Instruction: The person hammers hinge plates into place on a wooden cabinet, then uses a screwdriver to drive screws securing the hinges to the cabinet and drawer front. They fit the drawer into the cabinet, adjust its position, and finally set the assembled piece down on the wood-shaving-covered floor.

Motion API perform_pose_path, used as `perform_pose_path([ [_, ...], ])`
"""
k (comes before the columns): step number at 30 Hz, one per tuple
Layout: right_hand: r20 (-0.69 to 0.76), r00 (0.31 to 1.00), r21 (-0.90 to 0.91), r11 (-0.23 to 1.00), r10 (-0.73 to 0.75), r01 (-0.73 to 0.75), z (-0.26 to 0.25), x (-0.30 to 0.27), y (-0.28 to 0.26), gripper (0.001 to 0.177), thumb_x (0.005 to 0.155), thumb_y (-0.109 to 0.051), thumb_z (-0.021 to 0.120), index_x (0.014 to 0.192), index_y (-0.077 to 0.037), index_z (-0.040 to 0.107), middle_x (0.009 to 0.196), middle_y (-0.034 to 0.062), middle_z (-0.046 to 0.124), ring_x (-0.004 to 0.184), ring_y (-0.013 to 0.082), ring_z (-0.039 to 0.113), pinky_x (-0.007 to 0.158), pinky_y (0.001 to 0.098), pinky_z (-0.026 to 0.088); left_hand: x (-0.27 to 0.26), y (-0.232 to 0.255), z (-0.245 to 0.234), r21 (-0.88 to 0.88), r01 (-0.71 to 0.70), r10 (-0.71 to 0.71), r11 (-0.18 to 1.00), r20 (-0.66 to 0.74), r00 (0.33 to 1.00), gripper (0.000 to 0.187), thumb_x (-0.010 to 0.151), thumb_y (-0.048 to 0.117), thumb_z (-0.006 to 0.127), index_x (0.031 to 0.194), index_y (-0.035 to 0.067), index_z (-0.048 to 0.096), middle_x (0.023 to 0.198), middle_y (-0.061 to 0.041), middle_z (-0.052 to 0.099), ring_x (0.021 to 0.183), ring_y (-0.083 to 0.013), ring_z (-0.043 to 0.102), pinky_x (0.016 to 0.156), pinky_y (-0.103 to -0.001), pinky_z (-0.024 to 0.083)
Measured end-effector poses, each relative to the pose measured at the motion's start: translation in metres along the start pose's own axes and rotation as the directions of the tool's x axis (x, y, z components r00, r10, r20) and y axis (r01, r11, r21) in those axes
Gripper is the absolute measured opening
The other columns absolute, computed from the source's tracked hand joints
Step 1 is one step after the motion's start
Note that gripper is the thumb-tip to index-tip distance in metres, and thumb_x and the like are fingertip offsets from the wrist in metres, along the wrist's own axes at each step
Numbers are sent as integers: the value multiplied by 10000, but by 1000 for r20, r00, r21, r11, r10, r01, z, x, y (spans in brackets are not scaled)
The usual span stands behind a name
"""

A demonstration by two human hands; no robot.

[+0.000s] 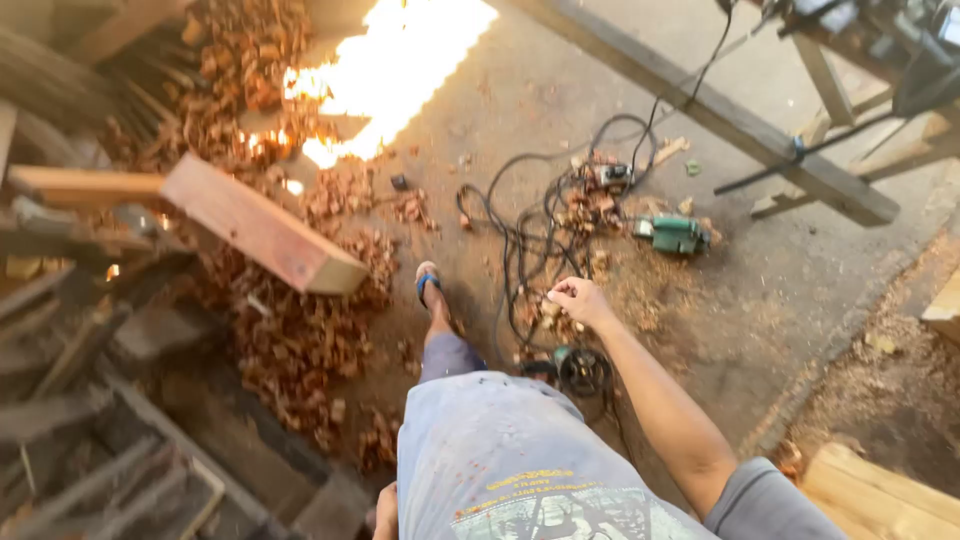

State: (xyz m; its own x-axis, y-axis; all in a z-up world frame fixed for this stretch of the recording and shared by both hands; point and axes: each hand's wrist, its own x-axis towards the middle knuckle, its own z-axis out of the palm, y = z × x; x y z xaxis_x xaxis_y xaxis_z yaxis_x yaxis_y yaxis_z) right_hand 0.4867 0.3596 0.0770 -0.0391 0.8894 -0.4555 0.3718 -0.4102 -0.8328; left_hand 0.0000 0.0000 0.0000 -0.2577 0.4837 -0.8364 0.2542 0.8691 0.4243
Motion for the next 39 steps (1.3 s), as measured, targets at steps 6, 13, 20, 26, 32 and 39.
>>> perform_pose_path([
  [6,-224,960,-87,978,166,-190,2,125,-101,261,850,-285,785,970,-54,772,801,47,729,642,141,686,594,325,576,185,236,-116,113,-58,66,992,-66,996,173,807,115,744,926,35,842,813,-129,801,706,-279,701,687,-432,587],
  [13,-272,908,-33,940,319,-340,-63,242,-177,358,877,-354,726,1085,-68,782,937,38,792,836,147,754,734,310,601,304,625,-210,-232,-427,407,874,-132,904,174,915,72,714,1064,-15,746,905,-53,751,776,-121,664,679,-274,538],
  [20,-684,662,215,952,306,-218,-179,400,-237,656,874,-338,757,1421,-50,539,1085,129,718,953,242,706,800,387,587,344,833,-143,122,-614,624,779,-72,778,222,947,149,735,1099,-12,754,938,-66,770,776,-108,675,672,-259,528],
  [26,-836,527,0,961,152,-277,-283,559,-273,817,834,-319,837,1494,-45,441,1322,220,592,1190,366,584,995,486,473,385,872,-77,180,-438,462,881,-125,878,232,903,157,755,1066,-6,783,919,-100,791,748,-152,682,684,-301,550],
  [32,-771,582,-94,858,258,-505,-351,641,-311,965,893,-242,797,1631,-63,202,1401,270,532,1280,433,526,1066,521,428,363,1019,-55,213,-508,539,834,-126,833,253,916,200,729,1083,21,790,875,-70,801,747,-125,700,681,-277,539],
  [39,-733,427,149,738,530,-658,-378,692,-300,812,821,-2,652,1524,-20,246,1283,314,541,1120,407,585,942,492,498,459,1220,-54,331,-759,812,561,-40,582,253,983,285,704,1086,63,770,980,-94,785,765,-80,741,617,-245,638],
])
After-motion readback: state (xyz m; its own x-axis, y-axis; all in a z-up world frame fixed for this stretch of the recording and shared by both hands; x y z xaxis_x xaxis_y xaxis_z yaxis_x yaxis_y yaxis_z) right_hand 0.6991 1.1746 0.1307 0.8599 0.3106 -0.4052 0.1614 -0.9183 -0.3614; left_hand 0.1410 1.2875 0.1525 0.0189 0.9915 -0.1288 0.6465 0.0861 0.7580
